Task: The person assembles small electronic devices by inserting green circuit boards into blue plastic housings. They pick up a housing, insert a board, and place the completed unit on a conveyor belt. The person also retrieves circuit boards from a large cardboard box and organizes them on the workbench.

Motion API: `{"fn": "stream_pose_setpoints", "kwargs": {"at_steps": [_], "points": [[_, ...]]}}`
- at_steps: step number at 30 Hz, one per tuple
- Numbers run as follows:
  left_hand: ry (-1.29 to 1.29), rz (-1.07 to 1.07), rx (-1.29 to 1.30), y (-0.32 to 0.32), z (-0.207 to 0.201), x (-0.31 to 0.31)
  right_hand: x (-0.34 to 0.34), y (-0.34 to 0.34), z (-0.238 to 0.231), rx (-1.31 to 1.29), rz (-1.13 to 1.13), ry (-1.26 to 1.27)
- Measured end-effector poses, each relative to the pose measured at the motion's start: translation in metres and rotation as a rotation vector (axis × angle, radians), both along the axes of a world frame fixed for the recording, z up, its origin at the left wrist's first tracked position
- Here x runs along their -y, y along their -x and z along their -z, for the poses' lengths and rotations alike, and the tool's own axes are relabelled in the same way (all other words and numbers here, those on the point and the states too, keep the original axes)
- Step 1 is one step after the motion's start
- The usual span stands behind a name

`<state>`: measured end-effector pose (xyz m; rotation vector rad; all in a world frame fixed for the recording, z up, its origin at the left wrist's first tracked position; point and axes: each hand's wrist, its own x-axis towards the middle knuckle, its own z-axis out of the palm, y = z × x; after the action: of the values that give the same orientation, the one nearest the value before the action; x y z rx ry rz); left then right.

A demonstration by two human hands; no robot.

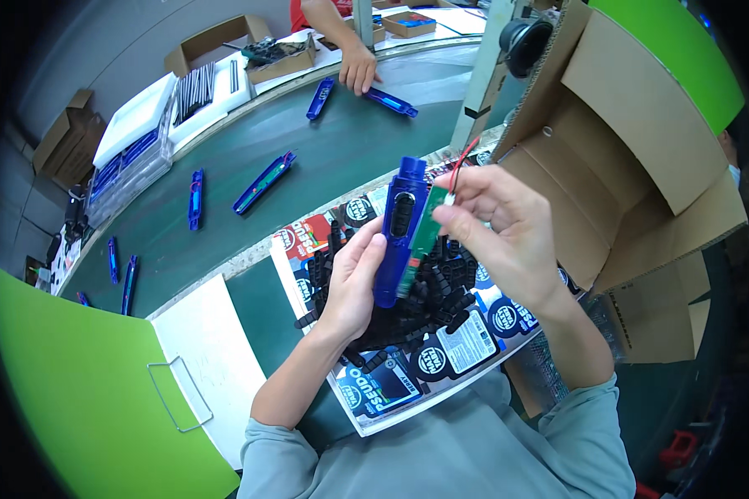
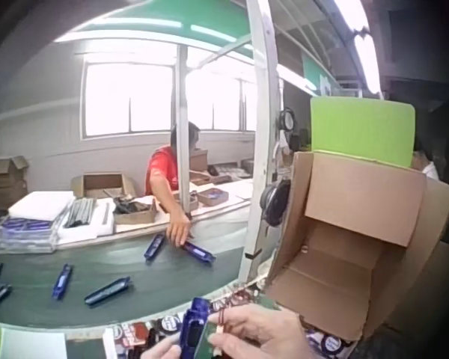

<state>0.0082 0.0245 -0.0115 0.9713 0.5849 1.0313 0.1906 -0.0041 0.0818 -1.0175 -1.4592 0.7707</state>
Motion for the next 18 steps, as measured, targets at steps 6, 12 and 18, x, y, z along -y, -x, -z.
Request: {"fn": "stream_pose_setpoints", "kwargs": {"at_steps": [6, 12, 18], "points": [[-0.039, 0.015, 0.000, 0.005, -0.007, 0.001, -0.005, 0.015, 0.014, 0.140, 0.027, -0.088], [-0.033, 0.016, -0.011, 0.005, -0.006, 0.001, -0.009, 0.014, 0.021, 0.146, 0.029, -0.065], [-0.034, 0.026, -0.010, 0.005, -0.004, -0.001, -0.013, 0.008, 0.021, 0.069, -0.024, 0.042]]}}
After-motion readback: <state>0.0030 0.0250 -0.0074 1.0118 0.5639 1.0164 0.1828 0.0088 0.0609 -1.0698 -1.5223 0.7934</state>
